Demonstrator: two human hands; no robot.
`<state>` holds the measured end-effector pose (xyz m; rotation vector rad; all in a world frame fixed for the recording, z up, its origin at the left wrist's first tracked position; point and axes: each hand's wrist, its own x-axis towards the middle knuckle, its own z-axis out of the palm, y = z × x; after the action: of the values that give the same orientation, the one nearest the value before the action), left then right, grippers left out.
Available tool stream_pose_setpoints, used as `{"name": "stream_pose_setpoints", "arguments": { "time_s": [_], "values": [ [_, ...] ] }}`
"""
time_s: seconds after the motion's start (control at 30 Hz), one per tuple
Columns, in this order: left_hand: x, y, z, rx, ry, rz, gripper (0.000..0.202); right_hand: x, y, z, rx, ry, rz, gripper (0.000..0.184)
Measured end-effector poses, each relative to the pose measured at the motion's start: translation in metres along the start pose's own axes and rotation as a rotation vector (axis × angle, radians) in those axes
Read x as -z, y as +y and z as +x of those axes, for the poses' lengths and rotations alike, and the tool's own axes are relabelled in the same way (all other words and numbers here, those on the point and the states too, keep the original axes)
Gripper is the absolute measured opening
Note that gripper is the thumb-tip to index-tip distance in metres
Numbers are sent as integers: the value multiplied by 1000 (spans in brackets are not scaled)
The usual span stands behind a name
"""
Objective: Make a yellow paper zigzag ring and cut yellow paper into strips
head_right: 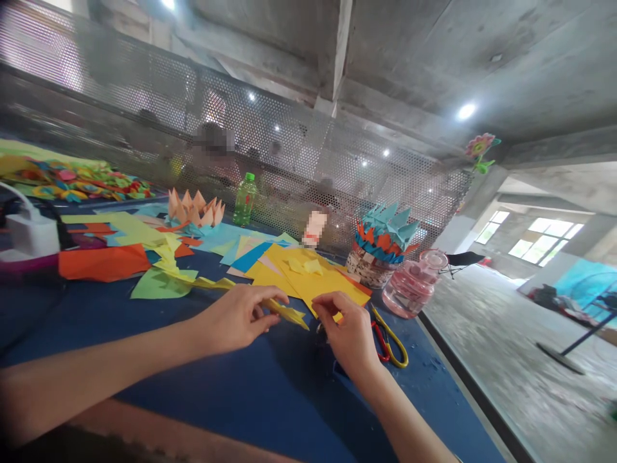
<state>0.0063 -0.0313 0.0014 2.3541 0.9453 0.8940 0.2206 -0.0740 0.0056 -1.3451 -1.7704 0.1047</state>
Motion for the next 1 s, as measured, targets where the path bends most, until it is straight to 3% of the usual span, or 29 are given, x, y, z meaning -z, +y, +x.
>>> {"name": "stream_pose_setpoints", "arguments": {
  "time_s": [0.17,0.27,0.4,0.57,0.8,1.0],
  "values": [
    [3,6,-1,1,-3,18,17,4,1,3,-35,18,-49,20],
    [5,6,-1,20,-41,16,21,7,3,6,-27,74,-103,29],
    [5,2,-1,-35,26,184,18,13,8,12,-41,113,-113,26],
    [4,-1,-3,-90,53,333,21,21,20,15,-75,92,-51,26],
    [3,-4,-2,-38,6,242,24,21,20,13,-104,45,-158,29],
    [6,-1,-5,-57,92,414,25,25,21,13,-145,45,-171,30]
  ]
}}
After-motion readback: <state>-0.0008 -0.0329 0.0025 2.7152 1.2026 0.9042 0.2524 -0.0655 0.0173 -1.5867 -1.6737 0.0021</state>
